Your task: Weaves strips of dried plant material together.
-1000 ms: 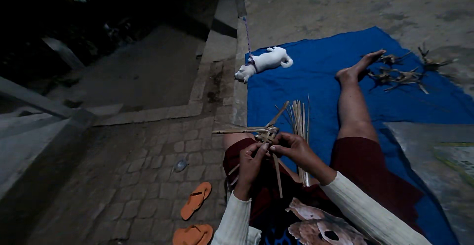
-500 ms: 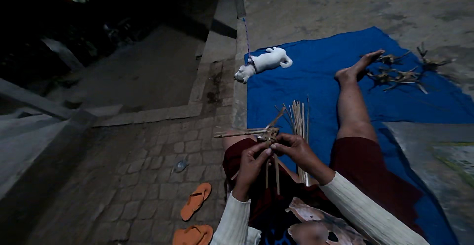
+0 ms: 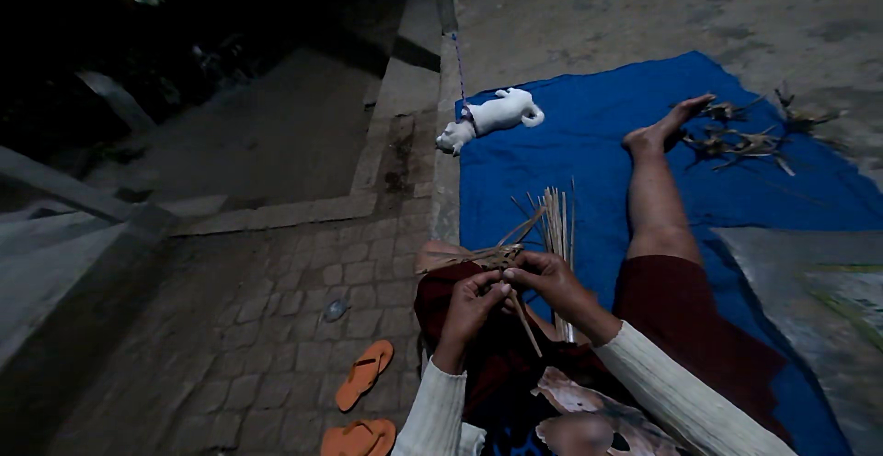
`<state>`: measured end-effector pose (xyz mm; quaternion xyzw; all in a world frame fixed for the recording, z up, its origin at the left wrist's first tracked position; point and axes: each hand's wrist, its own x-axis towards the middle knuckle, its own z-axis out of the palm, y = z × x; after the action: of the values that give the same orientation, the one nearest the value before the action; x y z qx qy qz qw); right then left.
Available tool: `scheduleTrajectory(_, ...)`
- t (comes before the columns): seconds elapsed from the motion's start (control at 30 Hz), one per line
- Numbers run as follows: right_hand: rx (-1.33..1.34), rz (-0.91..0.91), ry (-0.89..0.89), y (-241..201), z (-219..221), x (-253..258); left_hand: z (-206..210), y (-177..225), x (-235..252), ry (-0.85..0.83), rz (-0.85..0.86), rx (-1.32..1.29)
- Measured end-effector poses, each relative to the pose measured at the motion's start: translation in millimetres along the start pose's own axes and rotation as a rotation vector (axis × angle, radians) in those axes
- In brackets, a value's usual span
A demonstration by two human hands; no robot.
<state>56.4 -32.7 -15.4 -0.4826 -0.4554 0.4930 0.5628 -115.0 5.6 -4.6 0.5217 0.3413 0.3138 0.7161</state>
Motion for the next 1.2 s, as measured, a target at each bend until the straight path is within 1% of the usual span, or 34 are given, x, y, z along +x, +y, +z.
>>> scheduleTrajectory(0.17, -0.010, 0.008, 0.002, 0.5, 1.2, -0.8, 0.4, 1.1, -0.2, 0.008, -0.016, 0.027)
scheduleTrajectory(0.4, -0.022, -0.025, 0.021, 2.3, 3.4, -0.9, 1.1, -1.7, 2.9, 0.060, -0.037, 0.053)
scheduleTrajectory(0.5, -0.022, -0.015, 0.004, 1.2, 1.9, -1.2, 0.1, -3.5, 3.7, 0.086, 0.002, 0.077)
scheduleTrajectory(0.67, -0.043, -0.067, -0.018, 4.5, -2.0, -1.5, -6.1, -6.1, 6.7, 0.114, 0.105, 0.170)
scheduleTrajectory(0.9, -0.066, 0.056, -0.038, 1.3, -2.6, -1.7, -7.4, -10.2, 7.9, 0.095, 0.113, 0.122)
scheduleTrajectory(1.2, -0.083, 0.074, -0.063, 2.5, -1.6, -0.5, -7.9, -12.4, 10.5, 0.068, 0.149, 0.106)
